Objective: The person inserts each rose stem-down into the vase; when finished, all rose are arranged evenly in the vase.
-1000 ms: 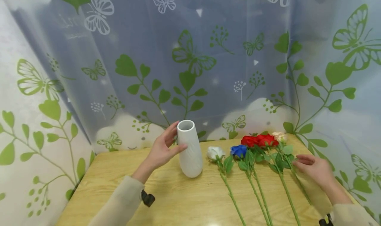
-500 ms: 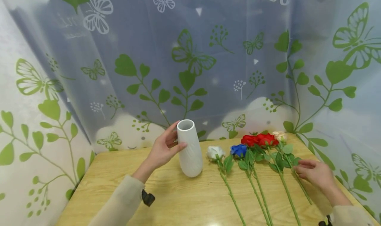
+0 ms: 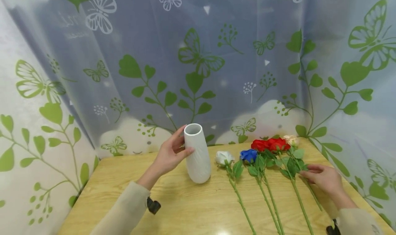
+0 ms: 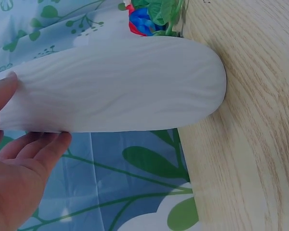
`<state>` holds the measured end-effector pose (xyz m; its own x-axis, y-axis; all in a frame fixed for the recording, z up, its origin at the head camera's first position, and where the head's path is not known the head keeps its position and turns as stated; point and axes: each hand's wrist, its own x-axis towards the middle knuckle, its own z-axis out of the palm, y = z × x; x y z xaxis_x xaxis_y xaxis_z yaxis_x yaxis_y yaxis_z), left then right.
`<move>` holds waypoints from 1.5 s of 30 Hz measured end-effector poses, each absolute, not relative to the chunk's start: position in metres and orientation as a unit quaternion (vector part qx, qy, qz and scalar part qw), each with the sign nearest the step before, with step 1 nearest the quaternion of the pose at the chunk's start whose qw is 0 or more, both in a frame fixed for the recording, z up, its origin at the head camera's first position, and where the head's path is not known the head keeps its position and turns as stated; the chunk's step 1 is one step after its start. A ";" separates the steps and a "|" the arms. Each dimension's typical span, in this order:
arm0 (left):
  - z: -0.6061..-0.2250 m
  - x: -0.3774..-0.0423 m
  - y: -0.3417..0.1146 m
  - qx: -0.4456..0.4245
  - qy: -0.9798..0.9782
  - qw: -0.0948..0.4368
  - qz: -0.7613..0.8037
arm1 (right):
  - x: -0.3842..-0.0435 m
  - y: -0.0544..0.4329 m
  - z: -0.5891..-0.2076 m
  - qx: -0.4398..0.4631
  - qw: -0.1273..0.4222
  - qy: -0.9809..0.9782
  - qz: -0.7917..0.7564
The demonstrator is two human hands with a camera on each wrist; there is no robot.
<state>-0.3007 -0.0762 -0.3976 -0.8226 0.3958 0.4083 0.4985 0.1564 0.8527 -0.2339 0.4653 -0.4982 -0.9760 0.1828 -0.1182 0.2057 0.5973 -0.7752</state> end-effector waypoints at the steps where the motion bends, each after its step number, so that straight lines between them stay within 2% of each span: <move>1: -0.398 -0.301 -0.076 -0.294 -0.759 0.044 -0.579 | -0.235 0.465 -0.499 0.107 0.008 0.899 -0.425; 9: -0.400 -0.300 -0.077 -0.293 -0.762 0.048 -0.576 | -0.239 0.465 -0.504 0.078 -0.037 0.931 -0.355; 14: -0.402 -0.301 -0.076 -0.290 -0.765 0.049 -0.574 | -0.238 0.462 -0.503 0.076 -0.044 0.930 -0.356; 18: -0.403 -0.301 -0.077 -0.294 -0.762 0.053 -0.575 | -0.235 0.460 -0.500 0.093 -0.022 0.915 -0.391; 25: -0.401 -0.301 -0.077 -0.295 -0.762 0.053 -0.574 | -0.236 0.461 -0.493 0.098 0.058 0.866 -0.486; 29: -0.399 -0.300 -0.076 -0.291 -0.764 0.052 -0.573 | -0.236 0.460 -0.490 0.088 0.075 0.863 -0.492; 45: -0.396 -0.303 -0.075 -0.294 -0.782 0.057 -0.546 | -0.236 0.404 -0.433 0.010 0.008 0.884 -0.468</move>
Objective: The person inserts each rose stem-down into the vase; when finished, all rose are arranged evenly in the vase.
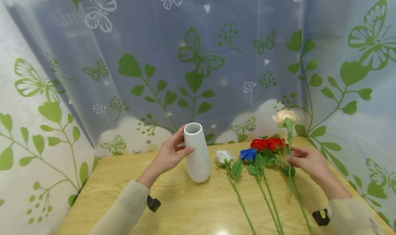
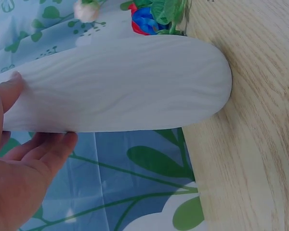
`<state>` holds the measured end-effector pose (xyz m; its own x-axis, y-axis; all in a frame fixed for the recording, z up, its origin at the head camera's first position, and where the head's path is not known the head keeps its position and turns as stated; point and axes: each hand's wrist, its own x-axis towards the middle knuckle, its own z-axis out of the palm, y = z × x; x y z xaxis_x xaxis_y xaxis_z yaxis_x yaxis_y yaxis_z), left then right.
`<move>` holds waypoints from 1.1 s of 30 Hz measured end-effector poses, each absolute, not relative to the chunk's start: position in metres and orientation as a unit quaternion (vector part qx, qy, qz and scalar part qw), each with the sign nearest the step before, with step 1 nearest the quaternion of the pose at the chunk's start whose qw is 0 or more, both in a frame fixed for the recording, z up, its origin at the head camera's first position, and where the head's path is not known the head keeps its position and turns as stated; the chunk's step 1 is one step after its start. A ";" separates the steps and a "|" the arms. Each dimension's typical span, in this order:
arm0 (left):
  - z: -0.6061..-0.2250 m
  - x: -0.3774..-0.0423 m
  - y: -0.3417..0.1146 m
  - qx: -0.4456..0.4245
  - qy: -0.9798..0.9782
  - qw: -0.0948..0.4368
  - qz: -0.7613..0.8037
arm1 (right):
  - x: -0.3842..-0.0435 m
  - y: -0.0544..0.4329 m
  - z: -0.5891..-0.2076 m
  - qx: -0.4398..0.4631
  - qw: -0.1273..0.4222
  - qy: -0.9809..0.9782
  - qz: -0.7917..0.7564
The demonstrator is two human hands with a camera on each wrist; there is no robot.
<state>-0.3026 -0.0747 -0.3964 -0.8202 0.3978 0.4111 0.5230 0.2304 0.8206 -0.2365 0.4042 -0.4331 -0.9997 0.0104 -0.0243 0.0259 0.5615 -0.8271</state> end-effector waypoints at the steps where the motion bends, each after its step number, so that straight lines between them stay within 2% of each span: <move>1: -0.396 -0.302 -0.075 -0.297 -0.782 0.058 -0.545 | -0.237 0.399 -0.429 0.007 0.004 0.882 -0.472; 13: -0.395 -0.302 -0.075 -0.311 -0.788 0.059 -0.528 | -0.249 0.342 -0.373 -0.037 -0.063 0.844 -0.531; 20: -0.396 -0.302 -0.075 -0.309 -0.769 0.030 -0.559 | -0.254 0.303 -0.342 -0.066 -0.077 0.811 -0.577; 33: -0.395 -0.301 -0.075 -0.312 -0.776 0.038 -0.546 | -0.264 0.244 -0.293 -0.101 -0.091 0.803 -0.581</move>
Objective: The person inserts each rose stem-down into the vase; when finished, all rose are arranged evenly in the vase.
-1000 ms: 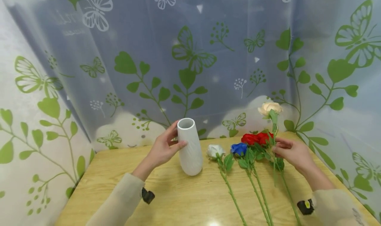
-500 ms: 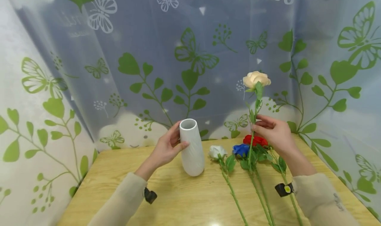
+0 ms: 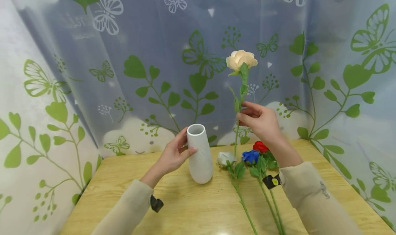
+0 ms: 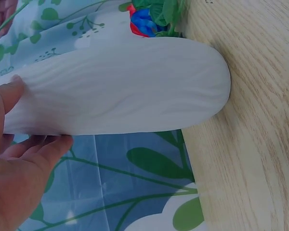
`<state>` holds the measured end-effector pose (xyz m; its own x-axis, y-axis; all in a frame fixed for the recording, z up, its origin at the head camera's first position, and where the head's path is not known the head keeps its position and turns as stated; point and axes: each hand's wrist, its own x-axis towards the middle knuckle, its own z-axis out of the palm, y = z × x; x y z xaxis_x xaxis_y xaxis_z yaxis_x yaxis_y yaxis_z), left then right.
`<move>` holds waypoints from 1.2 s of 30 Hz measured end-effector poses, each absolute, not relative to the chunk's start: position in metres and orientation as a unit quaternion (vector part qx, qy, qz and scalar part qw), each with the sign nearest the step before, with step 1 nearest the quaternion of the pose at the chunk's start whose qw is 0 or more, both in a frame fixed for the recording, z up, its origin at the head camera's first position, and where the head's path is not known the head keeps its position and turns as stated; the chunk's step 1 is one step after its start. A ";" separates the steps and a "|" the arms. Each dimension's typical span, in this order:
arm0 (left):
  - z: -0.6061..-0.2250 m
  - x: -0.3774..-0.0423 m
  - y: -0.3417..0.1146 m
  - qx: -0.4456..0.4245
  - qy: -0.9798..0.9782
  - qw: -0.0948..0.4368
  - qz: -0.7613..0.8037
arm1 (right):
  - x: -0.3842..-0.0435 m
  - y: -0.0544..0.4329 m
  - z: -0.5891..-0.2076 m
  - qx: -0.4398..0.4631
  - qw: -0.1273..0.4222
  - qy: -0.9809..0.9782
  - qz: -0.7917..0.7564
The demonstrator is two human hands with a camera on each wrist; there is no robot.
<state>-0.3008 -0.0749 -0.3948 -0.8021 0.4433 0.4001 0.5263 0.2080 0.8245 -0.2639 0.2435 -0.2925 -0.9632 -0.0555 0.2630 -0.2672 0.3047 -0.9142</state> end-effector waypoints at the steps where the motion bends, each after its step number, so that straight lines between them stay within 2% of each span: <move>1: -0.395 -0.301 -0.075 -0.314 -0.777 0.039 -0.545 | -0.264 0.240 -0.290 0.105 0.093 -0.799 0.585; 15: -0.396 -0.298 -0.074 -0.324 -0.765 0.044 -0.555 | -0.275 0.191 -0.266 0.124 0.122 -0.737 0.653; 25: -0.397 -0.301 -0.075 -0.334 -0.764 0.051 -0.550 | -0.286 0.164 -0.251 0.147 0.169 -0.669 0.709; 31: -0.395 -0.299 -0.075 -0.334 -0.766 0.049 -0.547 | -0.293 0.154 -0.256 0.155 0.196 -0.666 0.703; 36: -0.396 -0.300 -0.075 -0.325 -0.767 0.041 -0.552 | -0.297 0.147 -0.268 0.148 0.185 -0.705 0.669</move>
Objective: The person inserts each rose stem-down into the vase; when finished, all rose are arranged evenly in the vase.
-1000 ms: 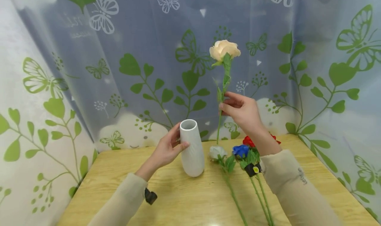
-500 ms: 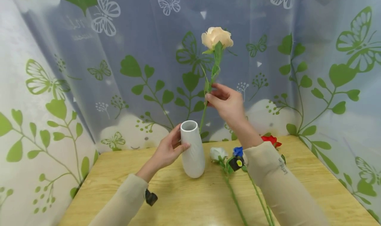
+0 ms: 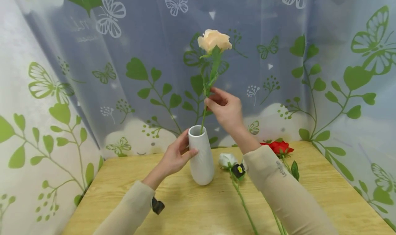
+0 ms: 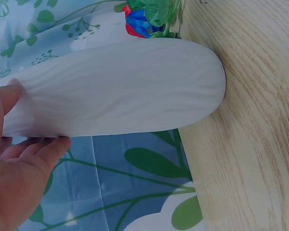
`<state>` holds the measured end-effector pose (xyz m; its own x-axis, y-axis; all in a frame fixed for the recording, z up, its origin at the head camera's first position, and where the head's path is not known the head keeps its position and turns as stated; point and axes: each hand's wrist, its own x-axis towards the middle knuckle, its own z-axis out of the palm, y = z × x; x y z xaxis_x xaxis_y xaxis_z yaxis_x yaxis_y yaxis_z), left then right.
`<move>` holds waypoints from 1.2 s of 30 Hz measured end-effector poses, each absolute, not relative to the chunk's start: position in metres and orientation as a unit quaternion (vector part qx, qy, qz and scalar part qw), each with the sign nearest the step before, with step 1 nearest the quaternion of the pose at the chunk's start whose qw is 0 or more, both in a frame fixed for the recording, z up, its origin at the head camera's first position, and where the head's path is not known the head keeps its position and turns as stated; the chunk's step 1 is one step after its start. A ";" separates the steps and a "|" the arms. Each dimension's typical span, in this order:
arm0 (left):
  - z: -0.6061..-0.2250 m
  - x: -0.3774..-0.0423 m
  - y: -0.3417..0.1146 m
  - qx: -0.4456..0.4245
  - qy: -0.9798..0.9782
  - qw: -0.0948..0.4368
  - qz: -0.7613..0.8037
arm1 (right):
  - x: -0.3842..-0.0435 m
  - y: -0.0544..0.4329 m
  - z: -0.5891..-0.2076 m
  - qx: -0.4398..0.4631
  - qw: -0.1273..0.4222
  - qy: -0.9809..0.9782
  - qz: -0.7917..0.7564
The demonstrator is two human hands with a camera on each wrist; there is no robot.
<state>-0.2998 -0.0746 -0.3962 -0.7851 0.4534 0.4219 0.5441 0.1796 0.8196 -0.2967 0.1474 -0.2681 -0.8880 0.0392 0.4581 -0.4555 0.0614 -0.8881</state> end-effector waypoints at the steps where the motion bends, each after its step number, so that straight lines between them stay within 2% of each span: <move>1: -0.397 -0.300 -0.075 -0.323 -0.768 0.040 -0.552 | -0.297 0.146 -0.271 0.148 0.180 -0.713 0.662; 16: -0.398 -0.300 -0.074 -0.326 -0.770 0.048 -0.547 | -0.299 0.139 -0.295 0.137 0.144 -0.756 0.624; 36: -0.397 -0.300 -0.075 -0.325 -0.772 0.047 -0.545 | -0.300 0.135 -0.313 0.144 0.135 -0.782 0.591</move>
